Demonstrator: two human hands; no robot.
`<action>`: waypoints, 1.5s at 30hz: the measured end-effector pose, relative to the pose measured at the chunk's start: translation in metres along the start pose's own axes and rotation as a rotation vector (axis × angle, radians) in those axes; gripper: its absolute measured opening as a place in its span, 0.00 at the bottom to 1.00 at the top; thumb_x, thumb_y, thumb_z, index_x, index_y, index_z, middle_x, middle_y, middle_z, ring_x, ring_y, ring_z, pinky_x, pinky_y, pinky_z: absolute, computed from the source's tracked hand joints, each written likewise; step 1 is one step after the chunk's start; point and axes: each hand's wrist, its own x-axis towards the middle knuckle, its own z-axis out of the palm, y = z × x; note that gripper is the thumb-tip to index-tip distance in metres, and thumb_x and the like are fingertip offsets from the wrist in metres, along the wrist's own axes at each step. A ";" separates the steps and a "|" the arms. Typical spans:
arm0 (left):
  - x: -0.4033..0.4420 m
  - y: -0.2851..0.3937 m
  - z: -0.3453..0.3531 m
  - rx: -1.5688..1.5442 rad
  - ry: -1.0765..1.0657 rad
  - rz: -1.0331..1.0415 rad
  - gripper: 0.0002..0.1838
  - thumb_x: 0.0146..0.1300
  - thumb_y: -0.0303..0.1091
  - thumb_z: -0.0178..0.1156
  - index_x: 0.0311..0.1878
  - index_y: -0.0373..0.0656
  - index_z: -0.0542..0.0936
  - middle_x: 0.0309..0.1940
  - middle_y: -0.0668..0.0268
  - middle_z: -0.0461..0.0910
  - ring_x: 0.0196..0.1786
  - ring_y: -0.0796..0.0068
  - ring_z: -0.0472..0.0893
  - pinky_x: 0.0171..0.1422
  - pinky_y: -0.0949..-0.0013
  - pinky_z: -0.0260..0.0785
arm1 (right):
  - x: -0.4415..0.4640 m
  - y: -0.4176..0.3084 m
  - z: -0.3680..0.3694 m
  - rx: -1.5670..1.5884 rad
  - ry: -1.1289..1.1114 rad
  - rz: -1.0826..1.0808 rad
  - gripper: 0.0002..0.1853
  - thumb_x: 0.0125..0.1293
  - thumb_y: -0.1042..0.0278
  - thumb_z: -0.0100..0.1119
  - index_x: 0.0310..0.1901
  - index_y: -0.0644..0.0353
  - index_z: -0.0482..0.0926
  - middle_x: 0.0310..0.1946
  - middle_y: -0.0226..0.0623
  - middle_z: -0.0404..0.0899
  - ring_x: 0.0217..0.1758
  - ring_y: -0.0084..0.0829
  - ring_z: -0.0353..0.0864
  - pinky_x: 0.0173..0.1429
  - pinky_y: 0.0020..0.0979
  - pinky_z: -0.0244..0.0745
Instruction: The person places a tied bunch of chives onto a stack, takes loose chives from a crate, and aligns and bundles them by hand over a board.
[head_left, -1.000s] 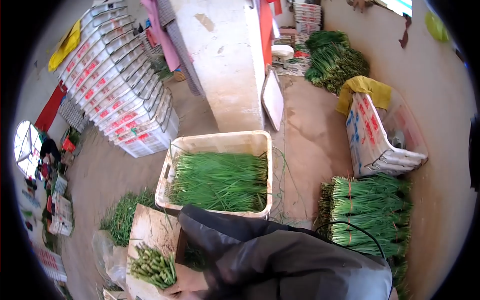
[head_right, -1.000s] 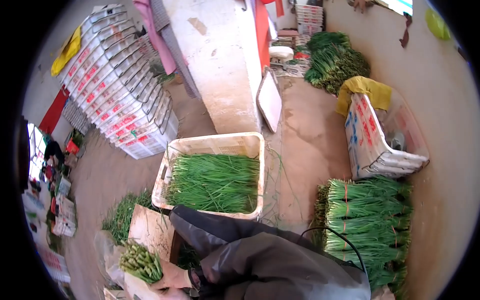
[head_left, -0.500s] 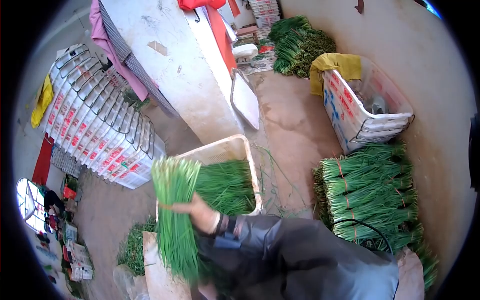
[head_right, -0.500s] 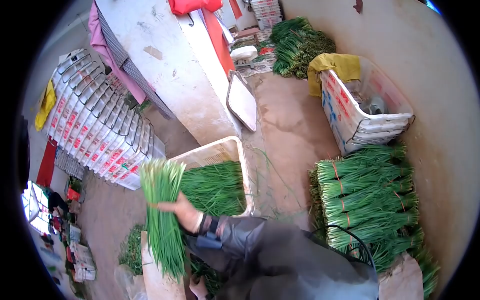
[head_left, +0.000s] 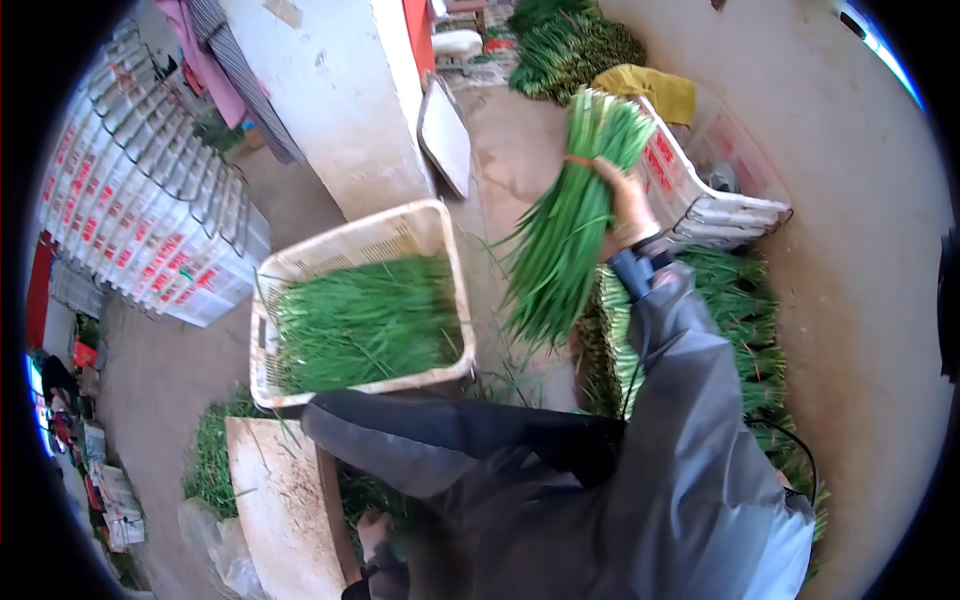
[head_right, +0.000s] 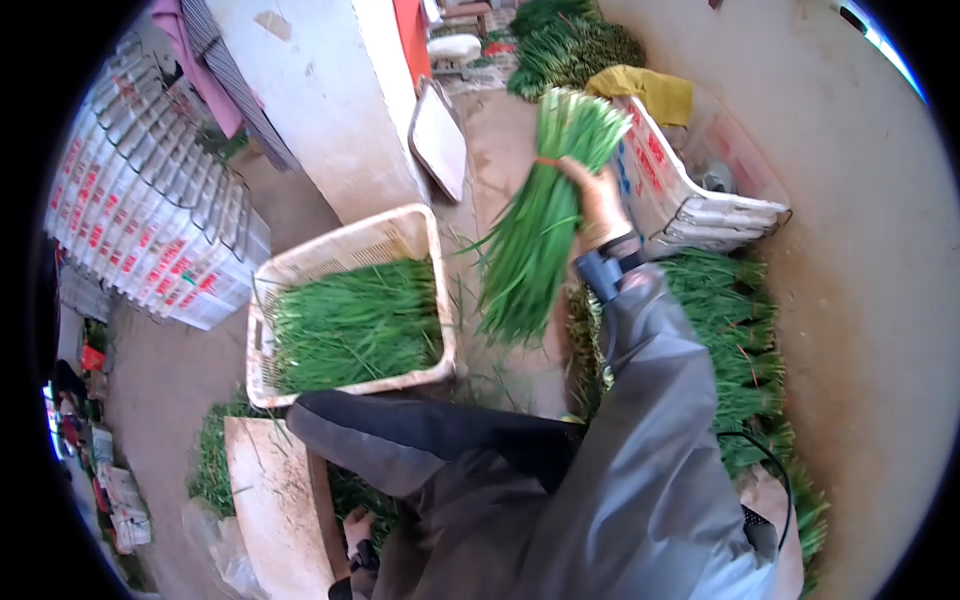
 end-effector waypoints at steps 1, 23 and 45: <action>0.005 -0.001 -0.002 0.001 -0.052 -0.001 0.25 0.58 0.32 0.70 0.57 0.28 0.82 0.35 0.60 0.85 0.33 0.72 0.81 0.39 0.66 0.73 | -0.012 -0.022 -0.005 -0.012 0.067 -0.032 0.26 0.67 0.70 0.71 0.65 0.61 0.77 0.53 0.37 0.86 0.51 0.36 0.87 0.58 0.40 0.84; 0.023 -0.039 -0.005 -0.064 -0.245 -0.194 0.27 0.65 0.31 0.69 0.66 0.33 0.80 0.48 0.57 0.88 0.47 0.69 0.85 0.51 0.68 0.75 | -0.178 0.096 -0.286 -1.960 -0.641 0.721 0.68 0.41 0.59 0.87 0.84 0.44 0.52 0.63 0.50 0.82 0.64 0.50 0.82 0.66 0.45 0.78; -0.034 0.003 -0.013 0.090 -0.151 -0.406 0.27 0.65 0.40 0.69 0.65 0.38 0.82 0.49 0.61 0.87 0.48 0.69 0.83 0.51 0.67 0.75 | -0.152 0.035 -0.347 -1.592 -0.906 1.058 0.46 0.34 0.59 0.88 0.62 0.53 0.80 0.51 0.41 0.89 0.57 0.42 0.87 0.58 0.44 0.80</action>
